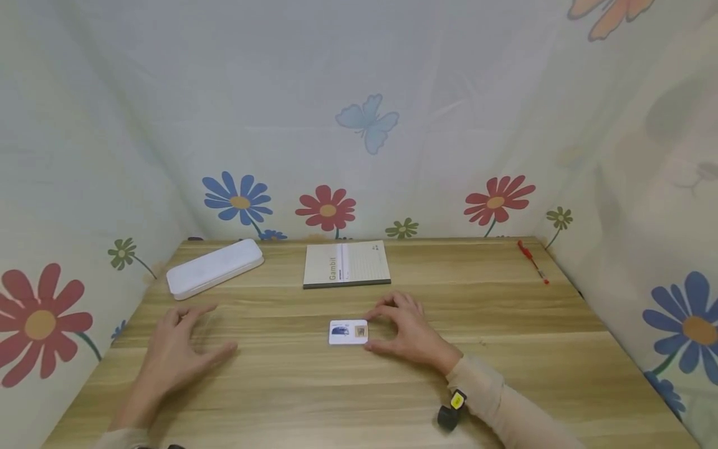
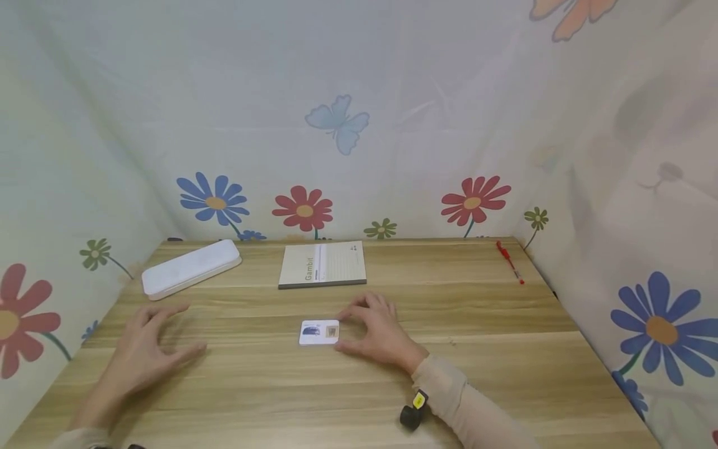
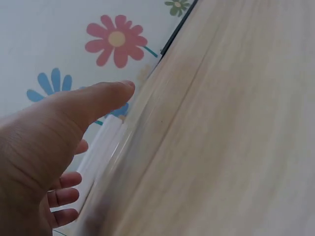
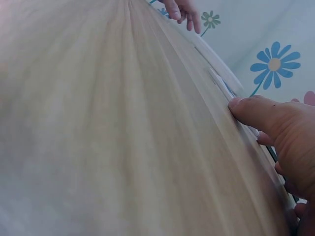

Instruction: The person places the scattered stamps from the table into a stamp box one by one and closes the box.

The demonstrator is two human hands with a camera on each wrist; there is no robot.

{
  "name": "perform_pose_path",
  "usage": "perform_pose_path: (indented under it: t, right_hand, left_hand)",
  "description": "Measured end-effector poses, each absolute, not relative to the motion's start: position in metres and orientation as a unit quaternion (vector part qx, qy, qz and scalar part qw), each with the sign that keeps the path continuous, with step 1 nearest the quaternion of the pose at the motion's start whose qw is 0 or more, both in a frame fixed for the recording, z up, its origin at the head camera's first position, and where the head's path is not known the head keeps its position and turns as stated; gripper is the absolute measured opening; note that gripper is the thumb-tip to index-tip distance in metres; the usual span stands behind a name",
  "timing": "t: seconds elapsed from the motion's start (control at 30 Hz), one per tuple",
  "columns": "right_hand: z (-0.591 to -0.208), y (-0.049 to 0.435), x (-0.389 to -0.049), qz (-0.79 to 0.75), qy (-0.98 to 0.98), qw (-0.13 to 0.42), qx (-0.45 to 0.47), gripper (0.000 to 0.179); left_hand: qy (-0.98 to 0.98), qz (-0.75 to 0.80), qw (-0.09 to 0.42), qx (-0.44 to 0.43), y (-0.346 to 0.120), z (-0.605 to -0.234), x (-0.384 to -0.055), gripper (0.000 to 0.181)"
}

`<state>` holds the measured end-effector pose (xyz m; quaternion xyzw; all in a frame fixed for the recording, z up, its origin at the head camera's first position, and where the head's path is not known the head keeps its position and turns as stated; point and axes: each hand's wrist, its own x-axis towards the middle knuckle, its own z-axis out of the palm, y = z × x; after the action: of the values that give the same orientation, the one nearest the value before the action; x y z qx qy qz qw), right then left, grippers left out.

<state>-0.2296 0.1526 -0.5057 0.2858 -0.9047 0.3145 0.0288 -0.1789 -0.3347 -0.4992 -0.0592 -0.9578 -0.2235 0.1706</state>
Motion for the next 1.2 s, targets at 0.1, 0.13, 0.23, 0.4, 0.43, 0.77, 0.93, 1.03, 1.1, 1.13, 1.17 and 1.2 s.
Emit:
perform_pose_path:
  t: [0.1, 0.13, 0.23, 0.4, 0.43, 0.77, 0.93, 1.03, 1.1, 1.13, 1.17, 1.2]
  right_hand:
    - [-0.505, 0.153, -0.230, 0.314, -0.905, 0.027, 0.285, 0.050]
    - [-0.505, 0.153, -0.230, 0.314, -0.906, 0.027, 0.284, 0.049]
    - [-0.505, 0.153, -0.230, 0.312, -0.906, 0.026, 0.284, 0.049]
    - [-0.504, 0.154, -0.230, 0.316, -0.904, 0.026, 0.287, 0.050]
    - [-0.504, 0.154, -0.230, 0.317, -0.903, 0.027, 0.287, 0.050]
    - [-0.506, 0.153, -0.230, 0.315, -0.904, 0.028, 0.289, 0.050]
    - [-0.506, 0.152, -0.230, 0.317, -0.903, 0.026, 0.288, 0.050]
    - [-0.505, 0.153, -0.230, 0.315, -0.904, 0.027, 0.287, 0.051]
    - [-0.504, 0.153, -0.230, 0.315, -0.905, 0.026, 0.286, 0.050]
    - [-0.504, 0.154, -0.230, 0.315, -0.905, 0.026, 0.286, 0.050]
    - [-0.504, 0.154, -0.230, 0.315, -0.904, 0.026, 0.287, 0.050]
    - [-0.505, 0.154, -0.230, 0.316, -0.904, 0.025, 0.287, 0.050]
  left_hand:
    - [-0.963, -0.213, 0.158, -0.045, -0.338, -0.504, -0.178, 0.104]
    - [-0.965, -0.210, 0.153, -0.043, -0.339, -0.505, -0.178, 0.104]
    - [-0.968, -0.201, 0.145, -0.042, -0.342, -0.508, -0.178, 0.104]
    - [-0.966, -0.207, 0.146, -0.056, -0.348, -0.511, -0.179, 0.092]
    - [-0.965, -0.210, 0.149, -0.060, -0.348, -0.511, -0.179, 0.089]
    - [-0.956, -0.230, 0.161, -0.081, -0.353, -0.514, -0.177, 0.081]
    - [-0.964, -0.213, 0.143, -0.066, -0.354, -0.513, -0.177, 0.077]
    - [-0.965, -0.217, 0.131, -0.070, -0.355, -0.512, -0.177, 0.075]
    - [-0.963, -0.226, 0.128, -0.077, -0.354, -0.511, -0.177, 0.070]
    - [-0.961, -0.233, 0.127, -0.081, -0.354, -0.510, -0.177, 0.068]
    - [-0.959, -0.239, 0.127, -0.084, -0.354, -0.510, -0.177, 0.066]
    - [-0.957, -0.244, 0.126, -0.088, -0.353, -0.510, -0.177, 0.066]
